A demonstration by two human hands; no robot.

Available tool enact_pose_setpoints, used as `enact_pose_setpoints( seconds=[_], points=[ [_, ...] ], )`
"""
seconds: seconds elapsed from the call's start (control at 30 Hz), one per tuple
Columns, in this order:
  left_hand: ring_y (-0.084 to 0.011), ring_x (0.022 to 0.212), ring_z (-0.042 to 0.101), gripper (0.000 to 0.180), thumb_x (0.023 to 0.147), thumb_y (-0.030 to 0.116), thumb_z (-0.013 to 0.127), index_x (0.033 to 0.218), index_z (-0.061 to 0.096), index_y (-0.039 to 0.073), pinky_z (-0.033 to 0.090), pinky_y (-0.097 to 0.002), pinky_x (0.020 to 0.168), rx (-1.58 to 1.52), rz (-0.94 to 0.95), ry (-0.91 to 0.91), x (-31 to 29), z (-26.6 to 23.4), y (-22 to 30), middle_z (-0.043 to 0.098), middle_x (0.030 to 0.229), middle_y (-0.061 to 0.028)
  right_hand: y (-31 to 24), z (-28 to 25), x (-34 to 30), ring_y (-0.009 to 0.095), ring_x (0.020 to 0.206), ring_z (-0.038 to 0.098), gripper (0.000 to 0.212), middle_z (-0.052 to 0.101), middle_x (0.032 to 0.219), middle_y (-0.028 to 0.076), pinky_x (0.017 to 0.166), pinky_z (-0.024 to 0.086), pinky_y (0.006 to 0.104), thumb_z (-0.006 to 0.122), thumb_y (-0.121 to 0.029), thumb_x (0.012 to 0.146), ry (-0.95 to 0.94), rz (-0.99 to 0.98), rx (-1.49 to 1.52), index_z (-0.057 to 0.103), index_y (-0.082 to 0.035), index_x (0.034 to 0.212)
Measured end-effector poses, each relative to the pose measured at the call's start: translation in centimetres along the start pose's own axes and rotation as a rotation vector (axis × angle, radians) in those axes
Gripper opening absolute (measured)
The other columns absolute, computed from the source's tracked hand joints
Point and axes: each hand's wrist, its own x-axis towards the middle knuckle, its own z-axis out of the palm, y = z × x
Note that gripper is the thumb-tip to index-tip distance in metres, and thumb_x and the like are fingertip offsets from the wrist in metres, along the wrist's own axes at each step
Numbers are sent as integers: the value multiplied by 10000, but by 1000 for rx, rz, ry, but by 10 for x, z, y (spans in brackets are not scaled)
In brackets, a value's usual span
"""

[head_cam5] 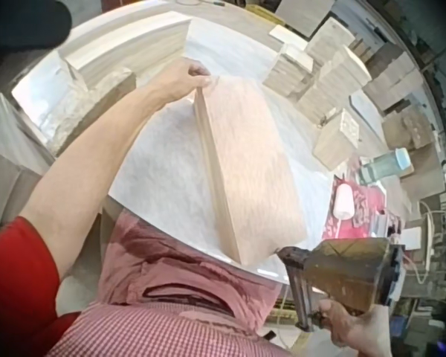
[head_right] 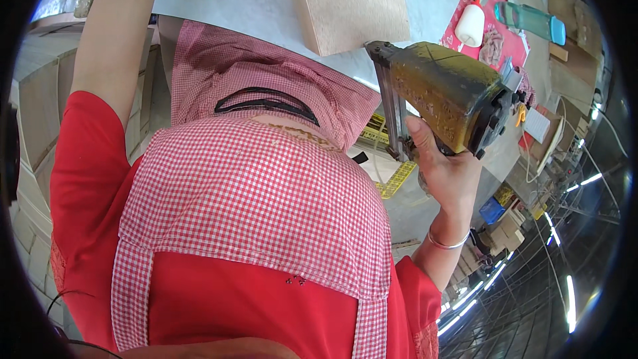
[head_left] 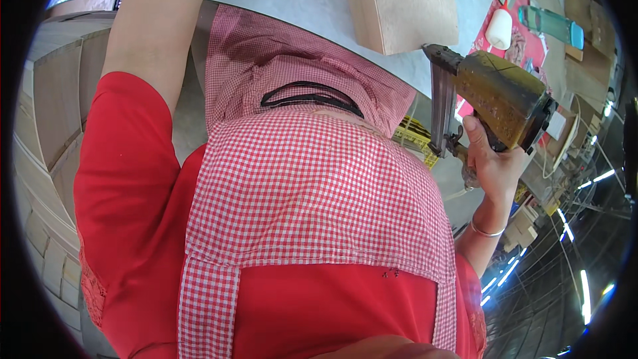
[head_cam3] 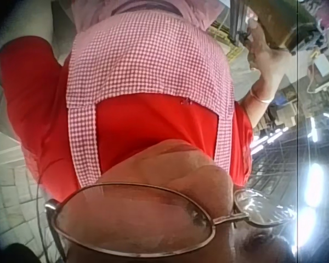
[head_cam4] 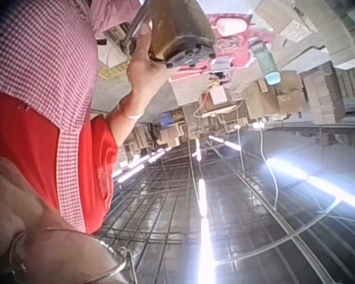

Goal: Assembling small wooden boxes by applying wood glue and using a pneumatic nail gun to secure wooden boards together.

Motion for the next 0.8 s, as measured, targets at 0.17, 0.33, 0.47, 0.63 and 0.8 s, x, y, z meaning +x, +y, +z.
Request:
enact_pose_setpoints(
  seconds=[0.17, 0.33, 0.47, 0.63, 0.8],
  points=[
    [-258, 905, 679, 344, 832, 267, 662, 1029, 725, -8, 512, -359, 839, 81, -10, 62, -5, 6, 5, 727, 958, -183, 10, 0, -9, 41, 490, 474, 302, 627, 756, -7, 425, 356, 212, 799, -176, 853, 8, -115, 62, 664, -10, 1066],
    [-362, 949, 678, 397, 856, 288, 620, 1106, 661, -17, 517, -410, 852, -482, -490, -223, -19, -33, 37, 708, 980, -219, 17, -2, 0, 37, 481, 476, 277, 621, 741, -6, 413, 350, 209, 794, -167, 856, 11, -124, 103, 664, -9, 1043],
    [-404, 937, 655, 380, 881, 347, 611, 1008, 627, -11, 504, -463, 863, 386, -312, 382, -124, -3, 62, 681, 956, -253, 18, -14, 14, 46, 502, 504, 258, 627, 733, -2, 433, 380, 218, 793, -166, 854, 116, -7, 74, 666, -6, 1012],
    [-290, 1107, 605, 594, 793, 451, 744, 1169, 620, 8, 501, -417, 917, 728, -212, -8, -196, -22, 141, 610, 1243, -189, 33, -41, 20, 54, 482, 498, 232, 592, 658, -22, 426, 381, 234, 796, -182, 851, 187, 127, 12, 667, -13, 945],
    [-459, 1294, 443, 574, 703, 369, 813, 1039, 591, -41, 352, -539, 1076, 391, 845, 198, -160, 62, 167, 507, 1327, -319, 36, -52, 7, 51, 464, 484, 251, 580, 649, -25, 409, 370, 231, 802, -195, 847, 144, 121, 102, 664, -12, 949]
  ],
)
